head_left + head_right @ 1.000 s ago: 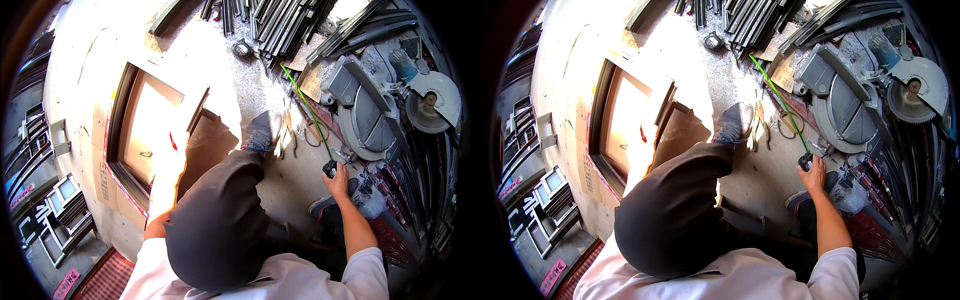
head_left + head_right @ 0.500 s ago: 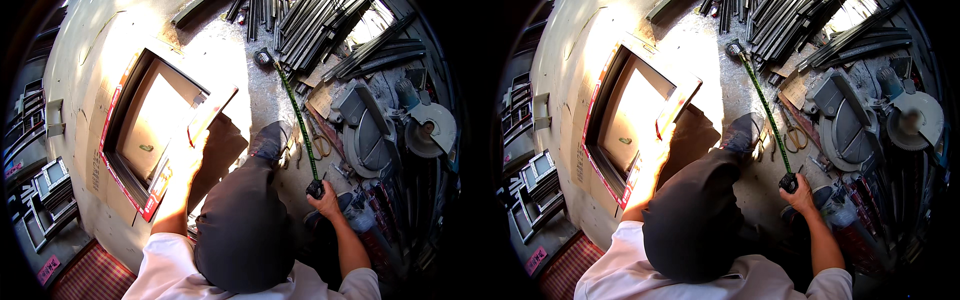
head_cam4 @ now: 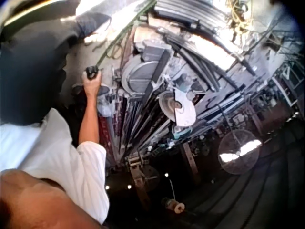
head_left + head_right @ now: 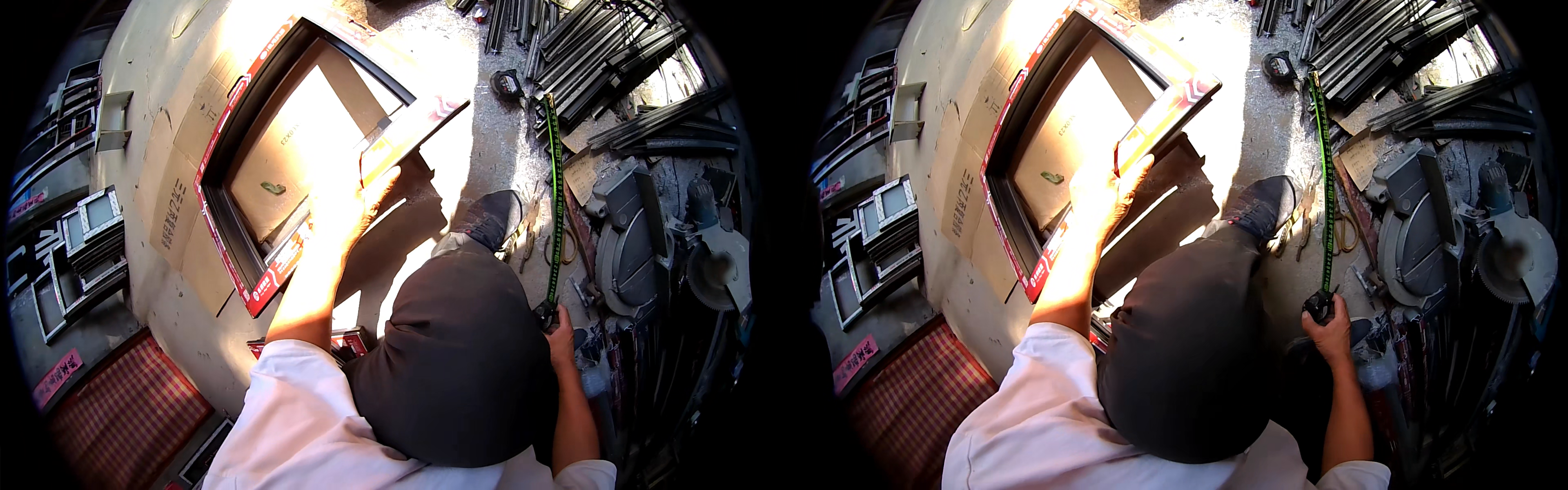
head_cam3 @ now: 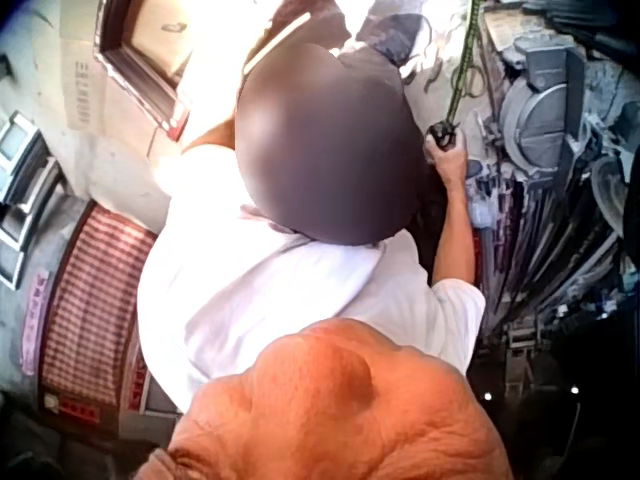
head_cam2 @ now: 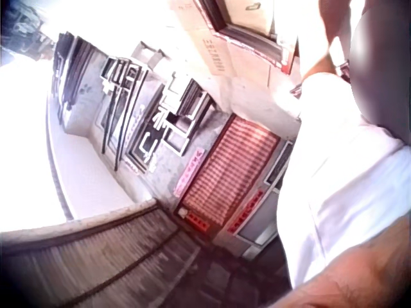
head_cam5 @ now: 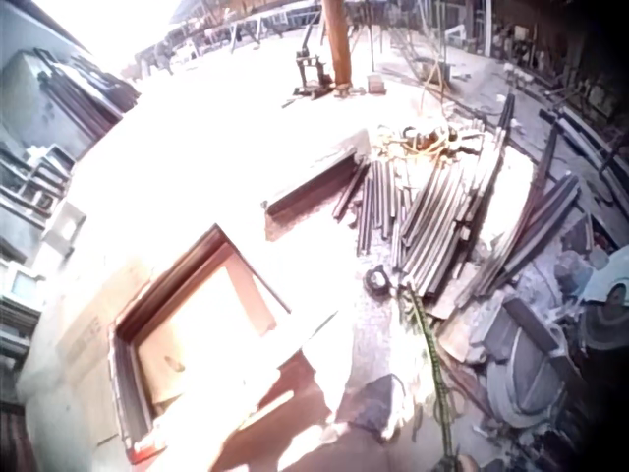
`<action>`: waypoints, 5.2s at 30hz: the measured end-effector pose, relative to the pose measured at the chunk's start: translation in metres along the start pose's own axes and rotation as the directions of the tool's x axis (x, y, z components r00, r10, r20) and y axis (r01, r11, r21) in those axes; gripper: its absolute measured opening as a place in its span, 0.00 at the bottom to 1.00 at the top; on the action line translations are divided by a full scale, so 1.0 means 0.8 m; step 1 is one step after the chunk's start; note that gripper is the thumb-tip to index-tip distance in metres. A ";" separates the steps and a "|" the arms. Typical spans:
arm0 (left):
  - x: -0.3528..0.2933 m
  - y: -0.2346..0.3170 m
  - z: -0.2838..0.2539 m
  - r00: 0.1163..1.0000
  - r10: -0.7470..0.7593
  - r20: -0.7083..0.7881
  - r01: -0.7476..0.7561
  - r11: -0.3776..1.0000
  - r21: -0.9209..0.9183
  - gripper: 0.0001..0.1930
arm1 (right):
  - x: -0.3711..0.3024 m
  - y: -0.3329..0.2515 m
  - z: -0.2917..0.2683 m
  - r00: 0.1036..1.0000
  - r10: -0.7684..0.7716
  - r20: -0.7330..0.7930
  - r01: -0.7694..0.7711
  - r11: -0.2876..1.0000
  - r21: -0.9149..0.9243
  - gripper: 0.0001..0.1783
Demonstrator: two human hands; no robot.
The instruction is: The person measures a metal frame and a long metal profile using a tape measure, marks the profile with a pen, and cuts it with a miter saw. The cut pieces are placed into the frame.
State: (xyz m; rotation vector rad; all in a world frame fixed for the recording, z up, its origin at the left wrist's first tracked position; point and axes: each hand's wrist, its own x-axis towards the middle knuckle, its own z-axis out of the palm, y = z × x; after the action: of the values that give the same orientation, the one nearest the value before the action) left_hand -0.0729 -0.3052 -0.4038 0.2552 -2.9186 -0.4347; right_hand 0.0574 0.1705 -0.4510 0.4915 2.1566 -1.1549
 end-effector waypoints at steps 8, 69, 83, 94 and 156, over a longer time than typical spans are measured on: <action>0.031 -0.002 -0.009 0.999 -0.038 0.007 0.037 0.996 0.075 0.29 | -0.013 0.017 -0.013 0.999 -0.043 -0.009 0.042 0.997 -0.059 0.29; 0.150 -0.042 0.107 0.741 -0.409 0.532 0.475 -0.241 -0.847 0.10 | 0.141 -0.388 0.148 0.752 -0.650 0.109 0.658 0.733 -0.173 0.24; 0.168 -0.064 0.138 0.815 -0.367 0.448 0.379 -0.248 -0.892 0.08 | 0.155 -0.403 0.168 0.739 -0.669 0.076 0.672 0.725 -0.151 0.23; 0.169 -0.064 0.150 0.811 -0.410 0.417 0.302 -0.316 -0.899 0.07 | 0.128 -0.382 0.142 0.807 -0.584 0.084 0.587 0.781 -0.214 0.27; 0.188 -0.070 0.157 0.769 -0.501 0.397 0.281 -0.293 -0.914 0.05 | 0.150 -0.399 0.139 0.803 -0.575 0.156 0.596 0.780 -0.190 0.22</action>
State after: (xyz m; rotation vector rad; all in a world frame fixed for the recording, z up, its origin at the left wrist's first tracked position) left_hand -0.2359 -0.3528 -0.5162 0.9273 -1.2609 -2.3919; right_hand -0.1770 -0.0935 -0.3879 -0.3735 2.3964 -1.1769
